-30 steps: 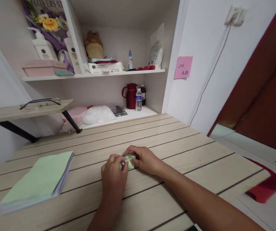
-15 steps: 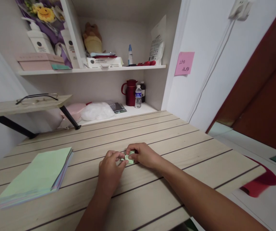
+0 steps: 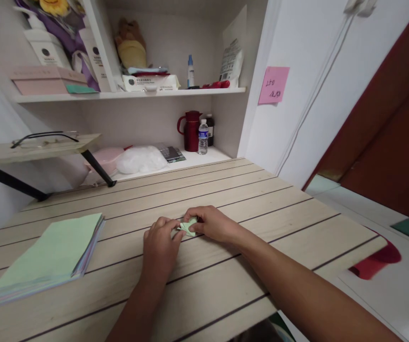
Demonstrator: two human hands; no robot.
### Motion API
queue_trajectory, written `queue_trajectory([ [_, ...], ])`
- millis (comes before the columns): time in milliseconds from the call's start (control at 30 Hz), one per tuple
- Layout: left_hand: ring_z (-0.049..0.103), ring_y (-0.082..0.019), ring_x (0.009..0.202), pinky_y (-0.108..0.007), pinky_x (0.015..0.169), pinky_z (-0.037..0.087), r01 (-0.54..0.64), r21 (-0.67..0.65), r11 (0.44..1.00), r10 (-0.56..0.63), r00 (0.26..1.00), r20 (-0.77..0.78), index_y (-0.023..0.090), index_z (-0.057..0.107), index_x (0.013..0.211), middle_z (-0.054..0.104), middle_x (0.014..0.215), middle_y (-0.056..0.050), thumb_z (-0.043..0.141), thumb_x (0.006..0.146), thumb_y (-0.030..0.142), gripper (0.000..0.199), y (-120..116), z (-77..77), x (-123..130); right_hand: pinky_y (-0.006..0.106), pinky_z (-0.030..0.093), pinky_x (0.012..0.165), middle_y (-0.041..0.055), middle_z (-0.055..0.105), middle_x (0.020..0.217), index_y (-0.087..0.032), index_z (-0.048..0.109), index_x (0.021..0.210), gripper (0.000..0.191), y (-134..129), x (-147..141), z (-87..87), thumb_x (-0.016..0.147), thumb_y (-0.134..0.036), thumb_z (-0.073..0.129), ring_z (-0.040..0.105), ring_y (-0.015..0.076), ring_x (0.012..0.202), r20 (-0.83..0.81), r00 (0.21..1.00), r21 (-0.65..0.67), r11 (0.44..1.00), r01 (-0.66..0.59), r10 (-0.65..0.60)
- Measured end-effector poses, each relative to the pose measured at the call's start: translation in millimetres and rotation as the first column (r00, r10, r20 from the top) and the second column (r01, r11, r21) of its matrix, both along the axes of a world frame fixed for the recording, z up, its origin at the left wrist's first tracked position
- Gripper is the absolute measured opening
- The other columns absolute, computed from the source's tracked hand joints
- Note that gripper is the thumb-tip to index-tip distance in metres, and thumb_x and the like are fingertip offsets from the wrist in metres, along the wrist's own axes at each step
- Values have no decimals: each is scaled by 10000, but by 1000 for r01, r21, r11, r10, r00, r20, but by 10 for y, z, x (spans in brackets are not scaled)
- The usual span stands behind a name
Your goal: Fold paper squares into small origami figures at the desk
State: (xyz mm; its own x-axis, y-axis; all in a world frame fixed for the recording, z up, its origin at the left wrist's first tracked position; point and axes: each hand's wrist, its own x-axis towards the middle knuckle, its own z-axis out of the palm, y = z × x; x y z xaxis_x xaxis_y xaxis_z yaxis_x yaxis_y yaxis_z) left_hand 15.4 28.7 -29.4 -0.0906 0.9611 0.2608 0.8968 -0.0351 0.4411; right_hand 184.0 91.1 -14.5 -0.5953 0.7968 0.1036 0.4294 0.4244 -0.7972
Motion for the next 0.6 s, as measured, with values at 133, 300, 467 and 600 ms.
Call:
queue_trajectory([
  [133,606,-210,953,-345,831,420,-1,4,1000,1,999,44,231,680,897,644,988,-19,669,788,186,118,8,-10,7,206,331,587,-41,560,666,-215,658,821,85,-8,-2,-6,769,-164,613,477,115,632,16,999,-1,999,46,-46],
  [300,605,-208,993,-349,863,429,12,10,1000,-13,997,82,232,682,894,637,1024,-24,669,784,180,122,22,-32,-11,202,311,550,-47,545,628,-214,656,828,98,12,-17,-48,777,-158,593,472,110,594,-3,998,-9,998,63,-63],
  [467,598,-212,1027,-377,897,406,56,20,998,-56,998,25,268,711,950,643,1044,-29,629,824,195,167,16,-31,-13,201,332,590,-34,623,745,-228,684,900,214,39,6,-71,728,-116,624,515,118,674,3,1000,47,999,12,-12],
  [600,599,-205,1025,-377,875,390,99,23,995,-98,994,-43,279,703,925,641,1064,-20,623,832,211,141,-22,7,5,197,321,581,-41,603,711,-222,676,831,189,46,31,-67,707,-93,616,498,115,655,18,1000,66,998,-9,8],
])
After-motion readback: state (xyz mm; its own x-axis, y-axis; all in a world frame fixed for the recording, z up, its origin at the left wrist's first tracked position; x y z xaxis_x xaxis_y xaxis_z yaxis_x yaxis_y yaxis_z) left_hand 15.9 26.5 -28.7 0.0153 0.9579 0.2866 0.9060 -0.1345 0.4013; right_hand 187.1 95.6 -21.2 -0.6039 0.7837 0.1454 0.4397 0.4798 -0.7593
